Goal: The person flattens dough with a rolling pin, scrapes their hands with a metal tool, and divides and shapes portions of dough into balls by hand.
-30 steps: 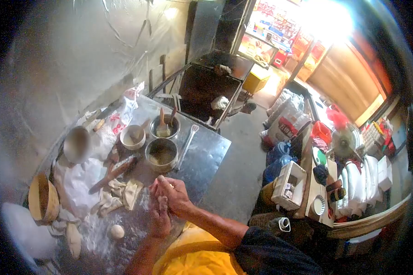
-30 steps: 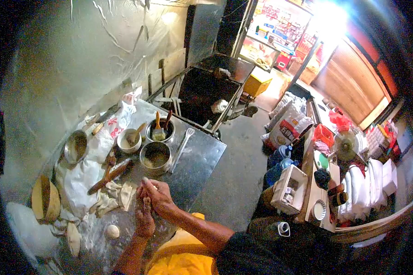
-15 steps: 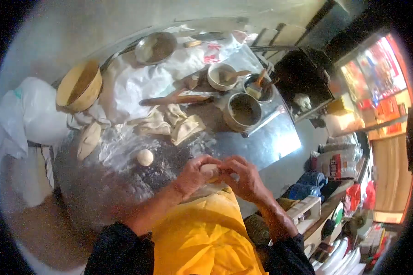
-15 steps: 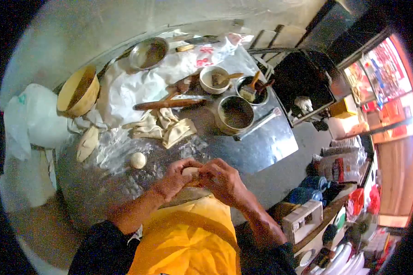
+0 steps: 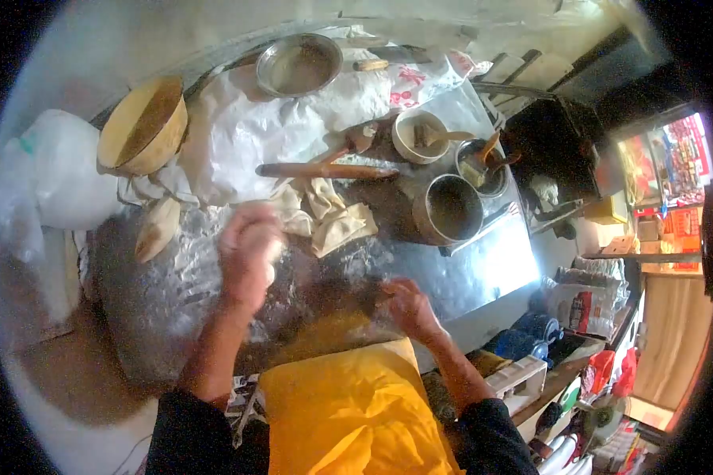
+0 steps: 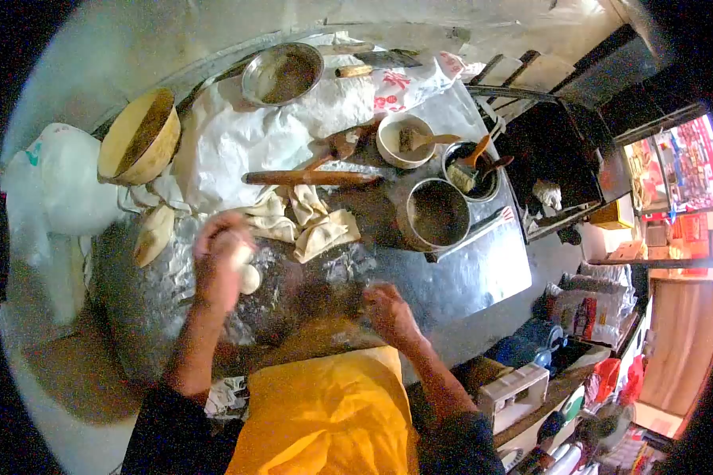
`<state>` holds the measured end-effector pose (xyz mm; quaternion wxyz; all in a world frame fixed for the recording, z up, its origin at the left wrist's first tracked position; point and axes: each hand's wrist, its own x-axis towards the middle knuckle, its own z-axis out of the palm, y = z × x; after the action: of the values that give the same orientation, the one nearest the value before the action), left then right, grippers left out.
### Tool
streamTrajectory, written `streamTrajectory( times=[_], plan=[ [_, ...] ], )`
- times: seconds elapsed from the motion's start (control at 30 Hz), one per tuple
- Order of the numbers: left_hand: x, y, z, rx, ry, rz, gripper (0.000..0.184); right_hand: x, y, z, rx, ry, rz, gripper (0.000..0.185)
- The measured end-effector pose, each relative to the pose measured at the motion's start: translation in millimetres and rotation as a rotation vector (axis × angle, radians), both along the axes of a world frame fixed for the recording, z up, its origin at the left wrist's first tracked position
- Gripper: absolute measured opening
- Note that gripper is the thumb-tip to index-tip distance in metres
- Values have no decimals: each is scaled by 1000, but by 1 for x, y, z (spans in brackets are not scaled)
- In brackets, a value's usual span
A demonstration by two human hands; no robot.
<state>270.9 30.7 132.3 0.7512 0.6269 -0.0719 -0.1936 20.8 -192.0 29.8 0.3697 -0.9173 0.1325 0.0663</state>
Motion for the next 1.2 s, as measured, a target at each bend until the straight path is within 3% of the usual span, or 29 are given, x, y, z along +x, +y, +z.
streamTrajectory(
  times=[0.03, 0.1, 0.17, 0.2, 0.23, 0.3, 0.37, 0.43, 0.5, 0.53, 0.6, 0.63, 0.73, 0.83, 0.9, 0.97, 1.03, 1.13, 1.17, 1.2],
  plan=[
    [10, 7, -6, 97, -139, 183, 33, 13, 5, 5, 103, -58, -65, 24],
    [29, 29, -30, 411, -679, 347, 44, 35, 1, 4, -23, -129, 103, 32],
    [41, 81, -97, 891, -869, 77, 53, 58, -3, -4, 38, -120, -26, 35],
    [45, 112, -128, 998, -859, -216, 50, 76, -9, 2, 6, -134, 19, 39],
    [45, 122, -133, 938, -704, -326, 41, 92, -15, -4, 17, -131, 25, 39],
    [50, 131, -155, 748, -592, -99, 36, 121, -24, -17, -101, -238, 52, 45],
    [71, 111, -138, 590, -152, 92, 34, 153, -30, -10, -139, -278, 90, 51],
    [105, 97, -158, 627, -259, 160, 32, 172, -41, -29, -130, -291, 127, 52],
    [119, 78, -182, 826, -177, 255, 34, 179, -48, -49, -60, -131, 200, 54],
    [114, 67, -183, 1041, -254, 237, 37, 180, -50, -36, -162, -165, 272, 50],
    [96, 50, -175, 1395, -435, 130, 48, 176, -51, -31, -122, -60, 255, 47],
    [88, 55, -178, 1394, -421, 125, 48, 171, -51, -29, -82, 37, 223, 44],
    [74, 78, -187, 1347, -792, -23, 57, 160, -39, -32, 1, -126, 206, 33],
    [70, 76, -181, 1487, -703, -181, 51, 155, -28, -4, 70, -126, 263, 27],
    [71, 91, -214, 1236, -836, 4, 43, 158, -17, 39, 159, -17, 114, 25],
    [76, 87, -205, 1420, -819, -82, 52, 150, -13, 66, 200, -83, 14, 26],
    [81, 78, -197, 1479, -844, -125, 57, 135, -12, 92, 565, -279, -343, 28],
    [73, 98, -194, 1357, -786, -78, 70, 102, -18, 71, 435, -202, -554, 32],
    [60, 86, -172, 1193, -813, 45, 62, 87, -20, 38, 355, -174, -598, 32],
    [39, 75, -139, 1061, -737, 18, 56, 68, -22, 2, 351, -190, -611, 32]
  ],
)
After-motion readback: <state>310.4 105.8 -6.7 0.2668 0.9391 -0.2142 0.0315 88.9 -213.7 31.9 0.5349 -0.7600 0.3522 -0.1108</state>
